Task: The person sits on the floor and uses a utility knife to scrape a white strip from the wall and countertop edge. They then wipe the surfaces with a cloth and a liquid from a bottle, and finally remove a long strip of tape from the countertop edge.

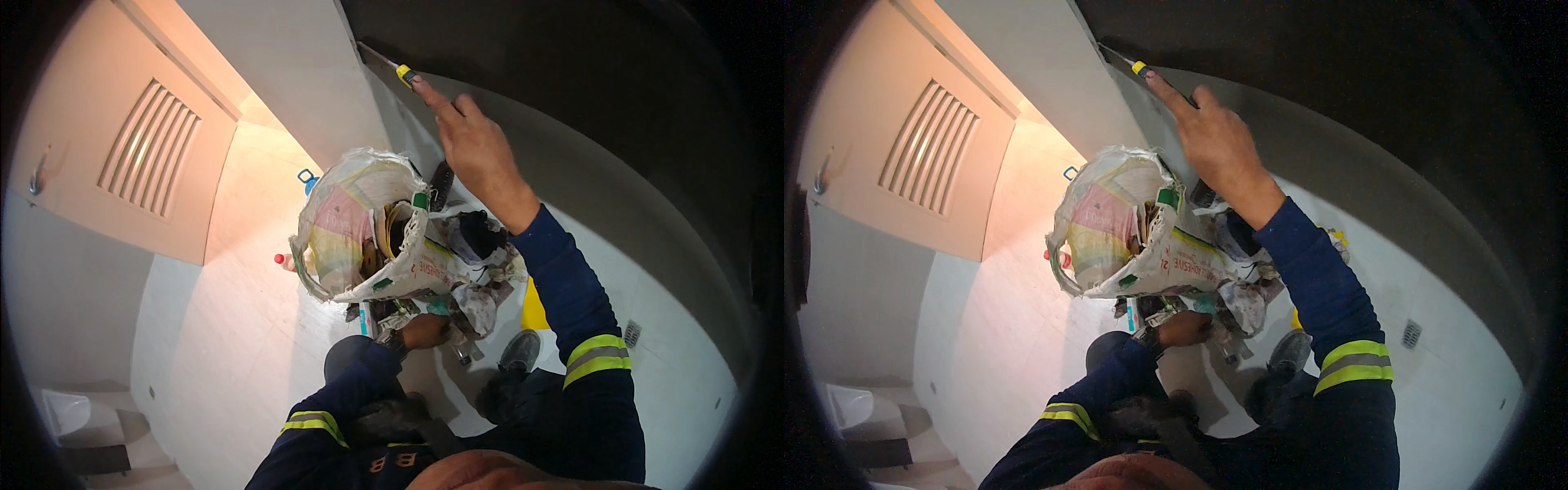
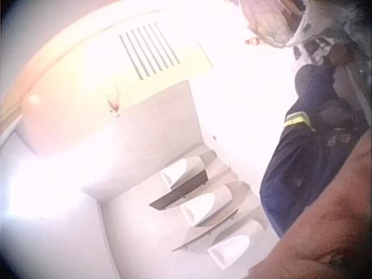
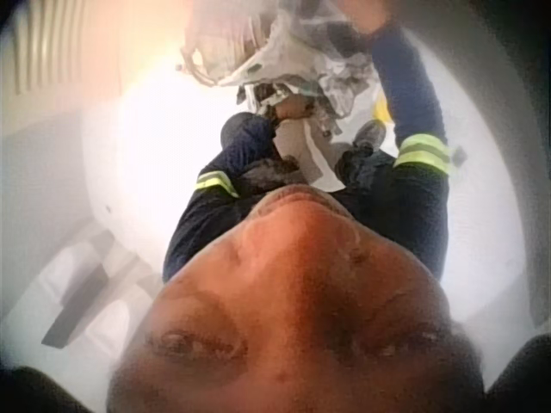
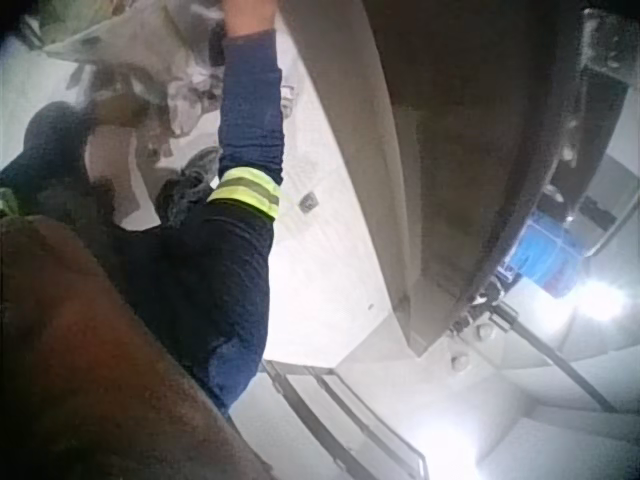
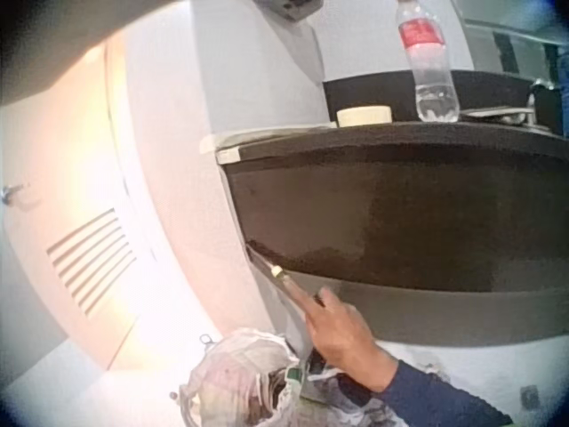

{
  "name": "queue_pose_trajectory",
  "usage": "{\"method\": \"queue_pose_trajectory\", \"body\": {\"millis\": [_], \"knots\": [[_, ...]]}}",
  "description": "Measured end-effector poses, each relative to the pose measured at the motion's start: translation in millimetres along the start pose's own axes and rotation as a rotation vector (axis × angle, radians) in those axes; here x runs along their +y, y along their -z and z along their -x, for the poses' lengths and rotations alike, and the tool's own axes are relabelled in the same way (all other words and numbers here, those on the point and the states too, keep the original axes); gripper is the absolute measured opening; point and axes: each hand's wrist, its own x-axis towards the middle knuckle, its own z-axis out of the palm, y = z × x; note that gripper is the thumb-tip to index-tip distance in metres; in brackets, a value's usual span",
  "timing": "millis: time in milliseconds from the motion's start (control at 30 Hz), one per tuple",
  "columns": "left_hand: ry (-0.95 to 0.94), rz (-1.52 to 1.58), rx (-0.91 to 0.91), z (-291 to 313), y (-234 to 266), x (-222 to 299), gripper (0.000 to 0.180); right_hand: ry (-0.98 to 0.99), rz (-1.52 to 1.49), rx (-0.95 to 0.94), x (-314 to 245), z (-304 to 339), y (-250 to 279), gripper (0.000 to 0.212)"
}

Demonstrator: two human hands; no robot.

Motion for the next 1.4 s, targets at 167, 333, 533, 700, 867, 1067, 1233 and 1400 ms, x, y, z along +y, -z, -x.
{"method": "queue_pose_trajectory", "body": {"millis": [167, 333, 533, 700, 867, 1067, 1233, 1400], "knots": [[-0.027, 0.006, 0.033, 1, -2, -6, 0.034, -0.053, 0.111, -0.164, 25, 29, -13, 0.069], [-0.061, -0.005, 0.003, -6, -3, 1, 0.034, -0.022, -0.096, -0.1, 20, 46, -4, 0.066], [0.013, -0.009, -0.093, -11, -8, -1, 0.04, -0.039, -0.156, 0.003, 23, 45, -34, 0.056], [0.074, -0.013, -0.086, -2, -1, -6, 0.04, -0.025, -0.278, 0.185, 23, 35, -55, 0.055], [0.103, 0.03, -0.035, 3, -3, -12, 0.038, -0.059, -0.335, 0.138, 20, 34, -56, 0.053], [0.098, -0.011, -0.086, 0, -1, -6, 0.033, -0.053, -0.333, 0.119, 18, 25, -53, 0.054], [0.071, -0.004, 0.003, 2, -5, -6, 0.031, -0.062, -0.278, 0.073, 18, 31, -53, 0.055], [0.071, -0.043, -0.032, -2, 1, 2, 0.033, -0.034, -0.224, 0.129, 20, 28, -47, 0.054]]}}
